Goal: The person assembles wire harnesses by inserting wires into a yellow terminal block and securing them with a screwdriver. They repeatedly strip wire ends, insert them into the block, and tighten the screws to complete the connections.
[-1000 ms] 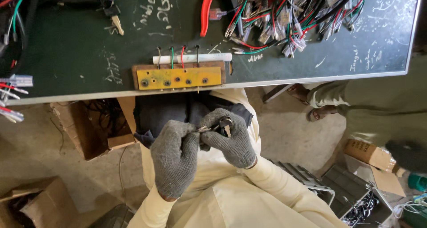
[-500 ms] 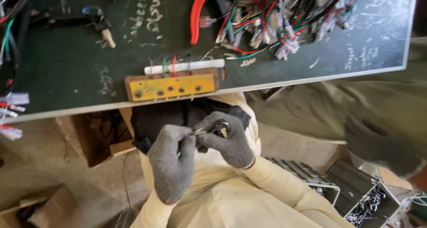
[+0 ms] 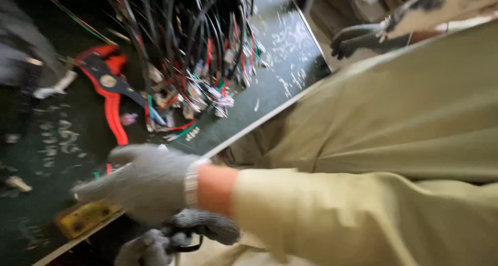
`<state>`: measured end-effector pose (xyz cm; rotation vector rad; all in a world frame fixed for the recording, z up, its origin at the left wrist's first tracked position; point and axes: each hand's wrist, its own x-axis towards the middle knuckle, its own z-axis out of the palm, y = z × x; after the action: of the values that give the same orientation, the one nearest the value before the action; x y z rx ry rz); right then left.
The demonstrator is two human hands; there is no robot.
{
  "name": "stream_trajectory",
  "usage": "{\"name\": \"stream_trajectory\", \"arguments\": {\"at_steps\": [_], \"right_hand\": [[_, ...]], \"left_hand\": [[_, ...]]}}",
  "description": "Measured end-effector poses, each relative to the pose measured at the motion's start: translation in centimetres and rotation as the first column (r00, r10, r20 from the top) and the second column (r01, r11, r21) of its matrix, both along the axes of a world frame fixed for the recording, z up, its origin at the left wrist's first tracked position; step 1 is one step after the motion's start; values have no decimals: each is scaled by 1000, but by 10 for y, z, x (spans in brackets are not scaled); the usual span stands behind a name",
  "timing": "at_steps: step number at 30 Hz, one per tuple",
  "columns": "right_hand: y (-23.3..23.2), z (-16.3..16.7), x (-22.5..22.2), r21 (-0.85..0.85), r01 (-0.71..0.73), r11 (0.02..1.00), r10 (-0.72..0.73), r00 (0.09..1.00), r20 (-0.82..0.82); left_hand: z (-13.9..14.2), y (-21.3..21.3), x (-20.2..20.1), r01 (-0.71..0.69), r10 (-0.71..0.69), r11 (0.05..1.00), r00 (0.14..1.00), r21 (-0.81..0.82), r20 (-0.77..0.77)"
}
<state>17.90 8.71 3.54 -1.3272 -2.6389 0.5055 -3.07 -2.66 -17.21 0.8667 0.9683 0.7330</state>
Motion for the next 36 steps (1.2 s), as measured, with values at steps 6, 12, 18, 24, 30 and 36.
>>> {"name": "stream_trajectory", "arguments": {"at_steps": [6,12,18,24,30,36], "right_hand": [[7,9,-55,-323,-11,946,138,918,371],[-3,24,-26,72,-145,987,125,964,234],[-176,-4,-10,-832,-127,540,-840,-134,-525],[-199,-24,-10,-870,-30,492,-867,-114,-486],[-183,-39,-18,-899,44,436,-874,-218,-435],[-143,-69,-21,-942,8,335,-917,-227,-328]], "left_hand": [[45,-19,2,140,-119,984,975,-107,186],[17,-1,10,4,-1,1000,987,-21,159],[109,-38,20,-120,265,901,912,416,-312],[211,-73,37,-67,306,798,901,599,-307],[199,-56,47,-228,406,843,864,488,-298],[172,-23,44,-92,415,804,795,588,-443]]}}
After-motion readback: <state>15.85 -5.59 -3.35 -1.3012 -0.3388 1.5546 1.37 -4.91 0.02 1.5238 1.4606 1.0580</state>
